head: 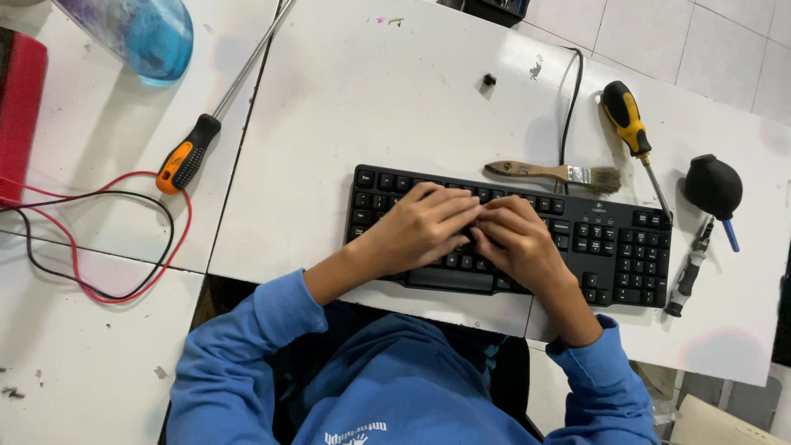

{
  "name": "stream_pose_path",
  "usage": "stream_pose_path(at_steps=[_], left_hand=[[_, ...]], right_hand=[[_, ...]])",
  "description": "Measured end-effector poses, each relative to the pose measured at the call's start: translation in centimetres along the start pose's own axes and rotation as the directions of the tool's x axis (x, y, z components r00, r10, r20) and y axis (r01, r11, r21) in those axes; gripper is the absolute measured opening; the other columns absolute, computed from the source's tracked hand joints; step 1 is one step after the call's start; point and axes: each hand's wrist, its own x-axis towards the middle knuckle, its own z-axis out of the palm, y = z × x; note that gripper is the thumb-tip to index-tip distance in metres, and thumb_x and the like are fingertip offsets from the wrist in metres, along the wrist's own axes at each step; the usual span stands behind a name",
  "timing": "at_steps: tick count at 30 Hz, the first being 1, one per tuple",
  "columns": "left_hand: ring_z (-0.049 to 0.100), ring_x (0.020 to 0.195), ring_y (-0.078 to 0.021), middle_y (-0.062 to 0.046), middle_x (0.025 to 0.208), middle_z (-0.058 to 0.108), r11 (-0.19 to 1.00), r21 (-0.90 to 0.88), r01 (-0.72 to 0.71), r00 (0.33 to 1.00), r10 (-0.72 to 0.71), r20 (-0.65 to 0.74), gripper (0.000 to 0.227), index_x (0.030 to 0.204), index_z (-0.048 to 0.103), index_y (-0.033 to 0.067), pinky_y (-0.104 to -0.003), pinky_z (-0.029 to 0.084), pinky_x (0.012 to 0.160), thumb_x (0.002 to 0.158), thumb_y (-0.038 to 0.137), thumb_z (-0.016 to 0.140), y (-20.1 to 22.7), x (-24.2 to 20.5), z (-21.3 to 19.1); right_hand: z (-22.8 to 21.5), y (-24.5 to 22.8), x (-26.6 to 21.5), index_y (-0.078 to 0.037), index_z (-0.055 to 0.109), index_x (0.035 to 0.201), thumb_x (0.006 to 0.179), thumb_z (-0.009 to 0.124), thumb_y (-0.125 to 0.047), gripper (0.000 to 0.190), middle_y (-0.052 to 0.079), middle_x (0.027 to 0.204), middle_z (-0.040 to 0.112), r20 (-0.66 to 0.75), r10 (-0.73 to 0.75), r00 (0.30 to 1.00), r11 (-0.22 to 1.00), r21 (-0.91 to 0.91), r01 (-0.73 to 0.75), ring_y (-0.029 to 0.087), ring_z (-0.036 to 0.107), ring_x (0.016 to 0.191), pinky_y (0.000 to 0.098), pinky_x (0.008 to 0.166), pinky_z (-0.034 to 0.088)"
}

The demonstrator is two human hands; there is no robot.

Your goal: The person removes and reattaches several black keyboard keycaps on a white desk. They use a yellow screwdriver to pry off stuck keycaps and press them back into place. Tools and a multimeter are visible on the desk.

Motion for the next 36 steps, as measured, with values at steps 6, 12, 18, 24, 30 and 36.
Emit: stream_pose_path(at_steps=[6, 12, 18, 24, 30, 36], left_hand=[[0.058, 0.097, -0.0255, -0.013, 0.087, 0.063, 0.998, -0.009, -0.061, 0.998, 0.061, -0.006, 0.02, 0.089, 0.063, -0.0009, -0.041, 0.037, 0.093, 0.082, 0.018, 0.06, -0.4, 0.1, 1.7], [0.061, 0.078, -0.0248, -0.011, 0.08, 0.061, 0.994, 0.003, 0.113, 0.992, -0.113, -0.051, 0.011, 0.087, 0.061, 0.0041, -0.036, 0.047, 0.069, 0.082, 0.011, 0.055, -6.8, 3.0, 4.8], [0.056, 0.071, -0.0225, -0.007, 0.091, 0.051, 0.873, 0.372, 0.315, 0.948, -0.306, -0.085, 0.051, 0.112, 0.046, 0.0086, -0.034, 0.048, 0.053, 0.075, 0.034, 0.072, -13.6, 9.0, 7.8], [0.049, 0.067, -0.0224, -0.004, 0.072, 0.051, 0.929, 0.364, 0.072, 0.99, -0.023, -0.138, 0.015, 0.067, 0.056, 0.0107, -0.032, 0.04, 0.051, 0.069, -0.003, 0.061, -17.3, 9.6, 10.3], [0.051, 0.071, -0.0204, -0.004, 0.081, 0.051, 0.987, 0.158, 0.036, 0.965, 0.007, -0.263, 0.027, 0.082, 0.054, 0.0078, -0.032, 0.042, 0.052, 0.068, 0.008, 0.076, -10.7, 7.7, 3.1], [0.05, 0.068, -0.0154, -0.001, 0.076, 0.047, 0.981, 0.193, 0.016, 0.942, 0.05, -0.331, 0.021, 0.086, 0.056, 0.0082, -0.027, 0.047, 0.055, 0.071, 0.014, 0.07, -4.4, 3.7, -0.8]], right_hand=[[0.5, 0.2, -0.4, -0.004, 0.063, 0.067, 0.075, 0.064, -0.003, 0.007, 0.007, 0.072, 0.062, -0.028, -0.036, 0.999, 0.996, -0.086, 0.034, 0.024, 0.061, 0.077, 0.0327, 0.069, 0.045], [-1.3, 0.0, 0.4, 0.004, 0.068, 0.085, 0.078, 0.06, -0.003, 0.013, 0.015, 0.076, 0.064, -0.308, 0.073, 0.948, 0.987, 0.158, -0.024, 0.031, 0.06, 0.066, 0.0362, 0.057, 0.046], [-2.1, -0.1, -0.5, 0.006, 0.06, 0.089, 0.084, 0.05, 0.006, 0.011, 0.017, 0.074, 0.056, -0.378, 0.136, 0.916, 0.99, 0.077, -0.115, 0.026, 0.051, 0.062, 0.033, 0.061, 0.042], [-2.2, 0.0, -0.3, 0.007, 0.06, 0.086, 0.082, 0.051, 0.008, 0.01, 0.017, 0.074, 0.057, -0.364, 0.098, 0.926, 0.994, 0.081, -0.073, 0.024, 0.051, 0.058, 0.0297, 0.056, 0.042], [-2.2, -0.3, 0.0, 0.006, 0.061, 0.088, 0.081, 0.053, 0.01, 0.011, 0.017, 0.074, 0.057, -0.345, 0.101, 0.933, 0.993, 0.092, -0.074, 0.023, 0.05, 0.058, 0.0289, 0.056, 0.041], [-1.7, -1.3, 3.1, 0.002, 0.066, 0.088, 0.078, 0.066, 0.005, 0.011, 0.015, 0.077, 0.061, -0.369, 0.246, 0.896, 0.965, 0.176, -0.193, 0.026, 0.06, 0.062, 0.0334, 0.051, 0.047]])
